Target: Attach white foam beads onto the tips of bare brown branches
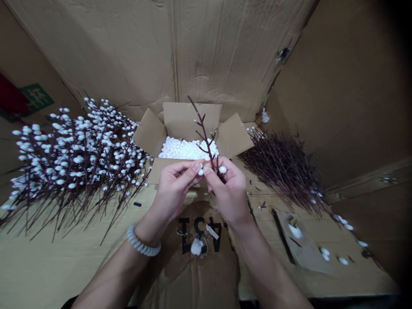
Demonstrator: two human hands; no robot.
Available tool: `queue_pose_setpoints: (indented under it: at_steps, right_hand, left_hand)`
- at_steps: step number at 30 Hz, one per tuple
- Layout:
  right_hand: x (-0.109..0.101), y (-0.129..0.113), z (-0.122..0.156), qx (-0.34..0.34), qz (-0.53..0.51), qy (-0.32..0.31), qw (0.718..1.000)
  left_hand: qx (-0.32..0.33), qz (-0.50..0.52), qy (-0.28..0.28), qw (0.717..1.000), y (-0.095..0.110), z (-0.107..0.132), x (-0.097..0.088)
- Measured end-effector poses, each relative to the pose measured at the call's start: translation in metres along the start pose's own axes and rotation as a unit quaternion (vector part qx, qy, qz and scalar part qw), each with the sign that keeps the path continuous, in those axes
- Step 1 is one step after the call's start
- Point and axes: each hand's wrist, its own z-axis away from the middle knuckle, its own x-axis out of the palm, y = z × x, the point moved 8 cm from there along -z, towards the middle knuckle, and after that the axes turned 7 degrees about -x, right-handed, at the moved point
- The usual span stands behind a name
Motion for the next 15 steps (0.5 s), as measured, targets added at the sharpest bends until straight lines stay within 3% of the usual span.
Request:
queue_pose_setpoints:
  at_steps: [15]
  right_hand:
    - [-0.0020,0.0052,-0.0005,0.032,-0.020,-0.033,0.999]
  left_hand:
    - [-0.044,0.007,-0.009,0.999,0.0039,-0.0019,-0.0058]
